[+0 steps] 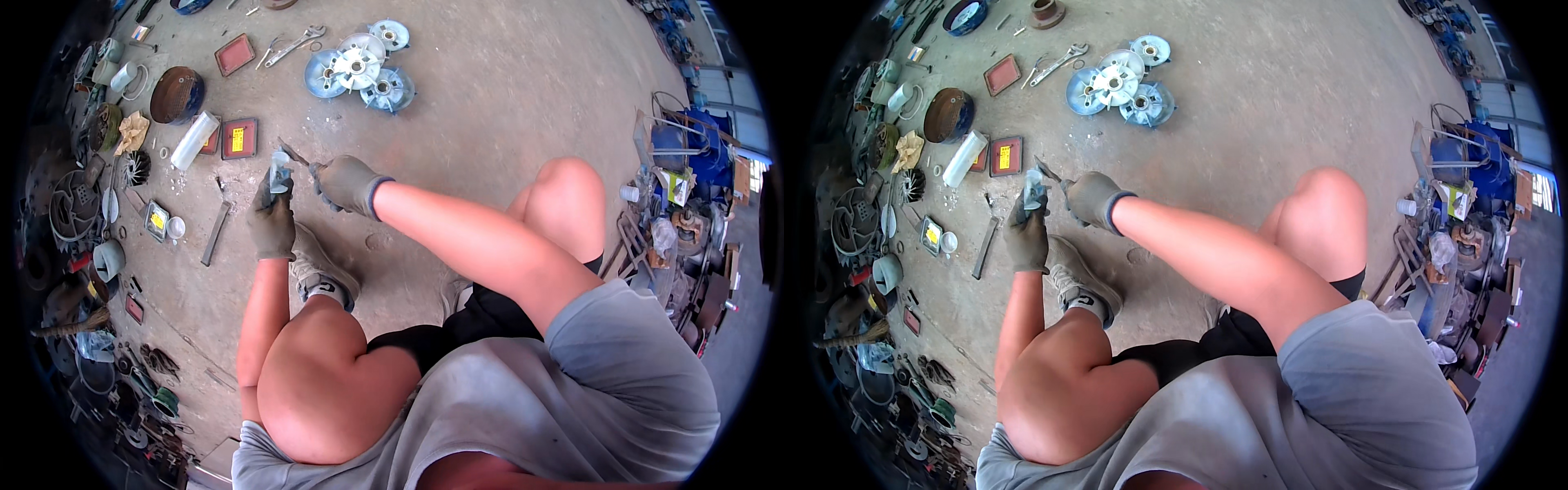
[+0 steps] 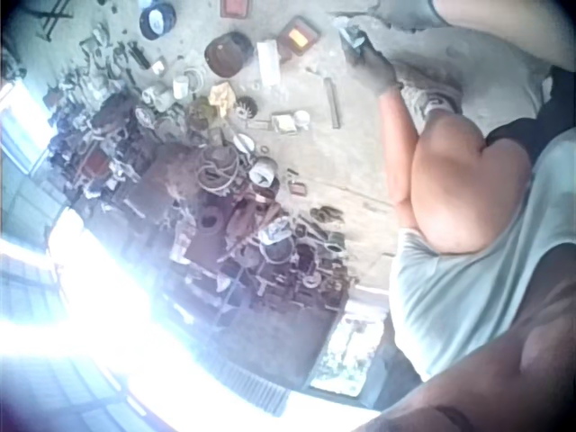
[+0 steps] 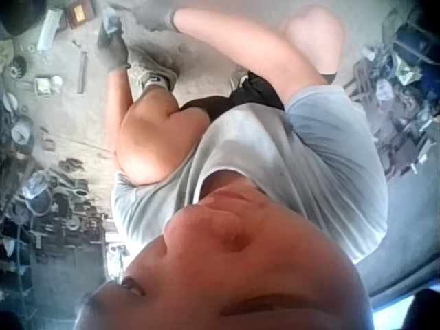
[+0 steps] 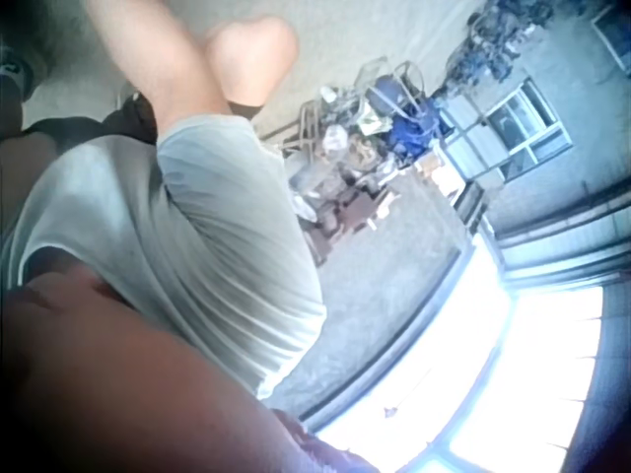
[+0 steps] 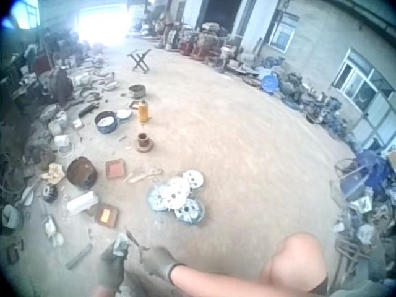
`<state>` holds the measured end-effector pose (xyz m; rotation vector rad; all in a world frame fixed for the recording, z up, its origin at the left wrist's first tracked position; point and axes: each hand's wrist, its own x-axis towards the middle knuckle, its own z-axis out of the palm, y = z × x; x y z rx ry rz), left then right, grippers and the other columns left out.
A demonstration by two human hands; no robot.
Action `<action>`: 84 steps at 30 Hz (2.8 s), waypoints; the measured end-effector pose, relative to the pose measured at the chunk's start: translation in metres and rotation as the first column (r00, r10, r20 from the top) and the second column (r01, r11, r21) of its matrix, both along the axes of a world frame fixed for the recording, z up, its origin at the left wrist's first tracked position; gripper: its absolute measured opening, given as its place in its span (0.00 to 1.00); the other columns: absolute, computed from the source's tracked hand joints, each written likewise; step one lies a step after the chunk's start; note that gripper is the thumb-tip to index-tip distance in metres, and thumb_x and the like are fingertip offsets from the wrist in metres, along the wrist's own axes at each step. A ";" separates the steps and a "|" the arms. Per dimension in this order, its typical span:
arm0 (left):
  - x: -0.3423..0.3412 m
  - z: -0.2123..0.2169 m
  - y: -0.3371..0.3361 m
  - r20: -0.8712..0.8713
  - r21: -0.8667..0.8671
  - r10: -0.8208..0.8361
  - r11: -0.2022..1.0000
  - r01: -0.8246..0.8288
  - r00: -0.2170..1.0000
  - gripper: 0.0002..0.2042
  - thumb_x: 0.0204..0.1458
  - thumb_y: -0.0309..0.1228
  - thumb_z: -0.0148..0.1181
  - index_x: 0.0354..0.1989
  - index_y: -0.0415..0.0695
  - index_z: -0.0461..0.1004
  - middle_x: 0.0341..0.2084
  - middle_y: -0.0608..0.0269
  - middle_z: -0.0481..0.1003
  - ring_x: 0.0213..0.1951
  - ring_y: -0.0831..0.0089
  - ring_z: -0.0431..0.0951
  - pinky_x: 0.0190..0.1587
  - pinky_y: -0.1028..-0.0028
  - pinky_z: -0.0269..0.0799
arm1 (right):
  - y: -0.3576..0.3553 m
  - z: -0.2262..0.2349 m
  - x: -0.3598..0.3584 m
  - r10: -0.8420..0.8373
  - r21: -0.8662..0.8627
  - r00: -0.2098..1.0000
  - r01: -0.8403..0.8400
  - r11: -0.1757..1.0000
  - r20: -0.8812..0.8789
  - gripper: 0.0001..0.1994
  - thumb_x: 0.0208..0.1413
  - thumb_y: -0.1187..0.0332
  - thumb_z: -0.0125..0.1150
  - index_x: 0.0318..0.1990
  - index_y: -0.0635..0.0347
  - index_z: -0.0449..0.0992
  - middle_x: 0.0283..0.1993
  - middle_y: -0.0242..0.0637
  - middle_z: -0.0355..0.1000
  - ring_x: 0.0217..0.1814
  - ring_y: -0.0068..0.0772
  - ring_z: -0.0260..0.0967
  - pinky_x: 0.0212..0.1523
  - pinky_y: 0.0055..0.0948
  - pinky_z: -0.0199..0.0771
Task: The person sits on the floor of a workshop and uses a metal file to scrape and clean several small, light-blue metal impellers. They handle the parts one by one, filing the surfaces and edges, then placing the cleaned items into a pile. The person also briefly uses a sanding block on one of the parts.
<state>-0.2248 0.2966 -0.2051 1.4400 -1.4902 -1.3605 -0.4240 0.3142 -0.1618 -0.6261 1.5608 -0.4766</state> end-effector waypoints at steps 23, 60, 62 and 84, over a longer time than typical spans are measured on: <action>-0.014 0.015 0.008 -0.574 0.307 0.184 0.952 0.002 0.798 0.18 0.69 0.32 0.62 0.62 0.36 0.75 0.53 0.57 0.82 0.52 0.65 0.84 0.57 0.61 0.82 | 0.048 0.000 -0.032 0.274 -0.252 0.916 -0.351 0.902 -0.292 0.25 0.76 0.48 0.50 0.40 0.63 0.81 0.30 0.42 0.78 0.32 0.40 0.77 0.37 0.43 0.78; -0.033 0.034 0.007 -0.527 0.710 0.434 0.697 0.099 0.731 0.17 0.70 0.34 0.61 0.62 0.39 0.73 0.52 0.57 0.81 0.51 0.63 0.84 0.50 0.60 0.84 | 0.055 0.035 -0.086 0.390 -0.136 0.874 -0.441 0.887 -0.289 0.26 0.74 0.46 0.53 0.39 0.61 0.83 0.31 0.43 0.79 0.33 0.43 0.78 0.42 0.42 0.77; -0.025 0.024 0.011 -0.559 0.529 0.253 0.842 0.104 0.790 0.16 0.70 0.32 0.62 0.61 0.39 0.75 0.51 0.57 0.80 0.50 0.65 0.84 0.50 0.63 0.84 | 0.055 0.040 -0.085 0.314 -0.078 0.941 -0.326 0.942 -0.128 0.25 0.74 0.47 0.53 0.40 0.61 0.83 0.31 0.44 0.79 0.34 0.43 0.79 0.43 0.43 0.78; -0.025 0.038 0.013 -0.583 0.622 0.403 0.780 0.068 0.705 0.15 0.70 0.33 0.61 0.59 0.39 0.76 0.44 0.61 0.80 0.44 0.66 0.83 0.47 0.64 0.82 | 0.067 0.057 -0.090 0.425 -0.141 0.763 -0.549 0.824 -0.488 0.24 0.72 0.48 0.55 0.45 0.64 0.84 0.42 0.58 0.82 0.48 0.62 0.80 0.54 0.53 0.78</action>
